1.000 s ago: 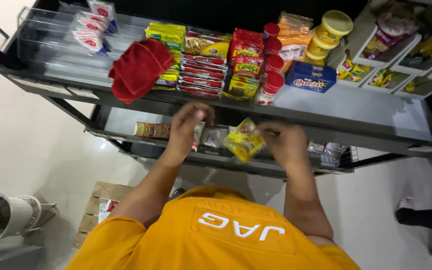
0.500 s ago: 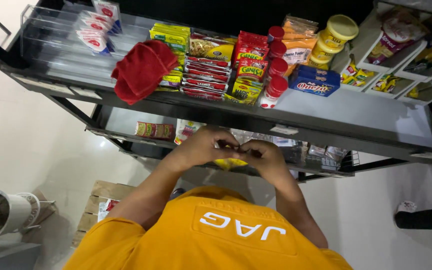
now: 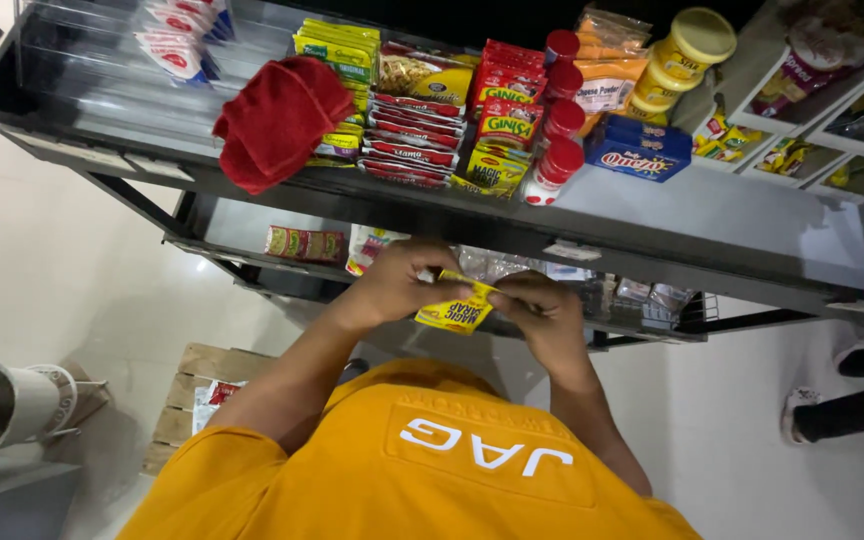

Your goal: Organizing and cleaning seasoning packets on a display shelf using a cloth.

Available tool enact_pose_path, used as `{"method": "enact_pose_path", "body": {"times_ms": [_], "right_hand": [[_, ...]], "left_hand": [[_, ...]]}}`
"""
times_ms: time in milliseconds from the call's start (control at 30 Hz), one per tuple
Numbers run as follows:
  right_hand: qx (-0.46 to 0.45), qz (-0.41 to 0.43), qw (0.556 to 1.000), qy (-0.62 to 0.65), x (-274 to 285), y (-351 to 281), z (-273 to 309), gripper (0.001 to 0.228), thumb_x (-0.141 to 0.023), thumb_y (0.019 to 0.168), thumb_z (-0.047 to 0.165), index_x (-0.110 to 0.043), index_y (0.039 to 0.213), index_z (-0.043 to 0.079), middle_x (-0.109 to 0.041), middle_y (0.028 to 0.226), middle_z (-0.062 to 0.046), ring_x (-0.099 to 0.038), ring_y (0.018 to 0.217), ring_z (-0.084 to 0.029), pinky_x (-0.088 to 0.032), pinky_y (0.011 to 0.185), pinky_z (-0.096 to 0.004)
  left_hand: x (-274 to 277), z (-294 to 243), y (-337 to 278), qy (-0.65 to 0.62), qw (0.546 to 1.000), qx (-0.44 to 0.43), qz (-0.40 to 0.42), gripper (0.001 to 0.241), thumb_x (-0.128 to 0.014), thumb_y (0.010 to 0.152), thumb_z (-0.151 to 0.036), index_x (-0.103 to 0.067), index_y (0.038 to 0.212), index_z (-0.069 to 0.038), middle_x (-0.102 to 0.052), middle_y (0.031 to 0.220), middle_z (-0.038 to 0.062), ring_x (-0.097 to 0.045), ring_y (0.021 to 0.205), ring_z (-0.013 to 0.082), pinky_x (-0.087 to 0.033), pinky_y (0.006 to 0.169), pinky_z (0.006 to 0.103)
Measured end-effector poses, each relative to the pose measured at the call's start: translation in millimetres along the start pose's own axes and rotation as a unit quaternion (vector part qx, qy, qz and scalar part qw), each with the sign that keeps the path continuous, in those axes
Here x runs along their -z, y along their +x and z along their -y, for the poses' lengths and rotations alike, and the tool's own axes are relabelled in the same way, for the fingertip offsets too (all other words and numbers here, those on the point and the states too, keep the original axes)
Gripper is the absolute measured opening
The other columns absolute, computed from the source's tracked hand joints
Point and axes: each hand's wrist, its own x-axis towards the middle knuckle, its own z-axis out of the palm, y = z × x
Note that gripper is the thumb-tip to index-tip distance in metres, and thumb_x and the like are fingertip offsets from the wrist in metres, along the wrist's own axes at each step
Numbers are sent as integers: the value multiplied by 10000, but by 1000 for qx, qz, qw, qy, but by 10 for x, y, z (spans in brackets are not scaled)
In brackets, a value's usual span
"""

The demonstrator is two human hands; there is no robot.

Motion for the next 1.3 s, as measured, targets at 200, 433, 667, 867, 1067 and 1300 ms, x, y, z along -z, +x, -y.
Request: {"method": "enact_pose_path", "body": {"times_ms": [200, 433, 667, 867, 1067, 1300], "right_hand": [[35, -34, 989, -137, -88, 35, 188, 175, -894, 727, -5, -827, 875, 62, -788, 806, -108, -765, 766, -268, -600, 741, -373], [58, -35, 993, -98, -24, 61, 58, 159, -913, 748, 44, -763, 800, 40, -710, 702, -91, -641, 619, -188, -503, 585, -318], [27, 1, 999, 26, 70, 59, 24, 193, -874, 810, 49, -686, 777, 22, -661, 686, -76, -528, 587, -108, -452, 540, -257], [64, -53, 996, -44, 85, 67, 75, 218, -909, 753, 24, -691, 752, 18, -691, 713, -110, -599, 620, -200, -502, 602, -297], [16, -31, 999, -25, 25, 69, 109, 271, -933, 737, 105, -792, 958, 38, -594, 638, -33, -554, 596, -79, -497, 594, -211], [-10, -67, 998, 5, 38, 54, 10, 161, -883, 777, -29, -734, 836, -50, -702, 649, -179, -659, 532, -195, -559, 532, -342]], "left_hand": [[51, -308, 135, 159, 981, -96, 55, 90, -796, 838, -97, -725, 890, -76, -701, 814, 111, -688, 826, 338, -561, 789, 423], [-8, -265, 107, 80, 994, -71, 39, 115, -846, 817, -74, -739, 843, -42, -688, 750, 127, -682, 780, 346, -553, 749, 429], [-51, -164, 172, 29, 997, -65, 18, 158, -899, 771, -114, -758, 813, -56, -685, 716, 106, -686, 711, 306, -547, 700, 399], [-134, -122, 178, 9, 999, -39, 3, 137, -879, 794, -91, -758, 841, -49, -691, 724, 105, -700, 715, 287, -550, 704, 394], [-83, -332, 256, 28, 997, -64, 31, 152, -884, 799, -110, -749, 840, -51, -678, 733, 102, -688, 730, 295, -549, 710, 397], [-239, -72, 150, -106, 993, 37, -29, 175, -881, 808, -54, -779, 951, -46, -736, 753, 75, -712, 727, 179, -567, 728, 328]]}}
